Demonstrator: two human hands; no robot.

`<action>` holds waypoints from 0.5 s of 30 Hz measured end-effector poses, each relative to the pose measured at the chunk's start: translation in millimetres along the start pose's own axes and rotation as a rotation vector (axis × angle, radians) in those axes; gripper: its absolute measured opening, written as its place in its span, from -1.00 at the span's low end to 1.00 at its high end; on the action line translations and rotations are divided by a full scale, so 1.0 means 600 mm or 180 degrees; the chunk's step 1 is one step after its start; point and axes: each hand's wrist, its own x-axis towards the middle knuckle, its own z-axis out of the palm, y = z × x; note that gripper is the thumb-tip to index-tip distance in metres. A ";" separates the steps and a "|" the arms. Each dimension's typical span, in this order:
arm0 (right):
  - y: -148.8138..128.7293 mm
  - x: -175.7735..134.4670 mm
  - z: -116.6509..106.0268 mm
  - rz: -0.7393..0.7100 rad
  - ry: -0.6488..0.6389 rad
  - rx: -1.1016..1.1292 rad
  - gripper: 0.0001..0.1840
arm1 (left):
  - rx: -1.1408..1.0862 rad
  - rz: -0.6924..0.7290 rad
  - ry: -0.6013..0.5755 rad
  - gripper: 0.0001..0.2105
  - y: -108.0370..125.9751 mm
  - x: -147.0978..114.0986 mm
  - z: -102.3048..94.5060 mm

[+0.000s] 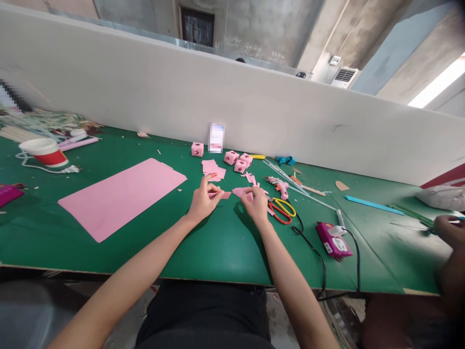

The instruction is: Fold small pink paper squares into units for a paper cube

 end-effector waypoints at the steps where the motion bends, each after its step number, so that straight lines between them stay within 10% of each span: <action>1: 0.002 0.000 -0.002 0.0079 0.0055 -0.0014 -0.93 | 0.0004 -0.0007 0.0052 -0.49 -0.002 0.001 -0.001; 15: -0.064 -0.028 0.032 0.0190 -0.0794 0.0620 -0.62 | -0.0037 -0.0029 -0.0227 -0.51 -0.008 -0.009 0.013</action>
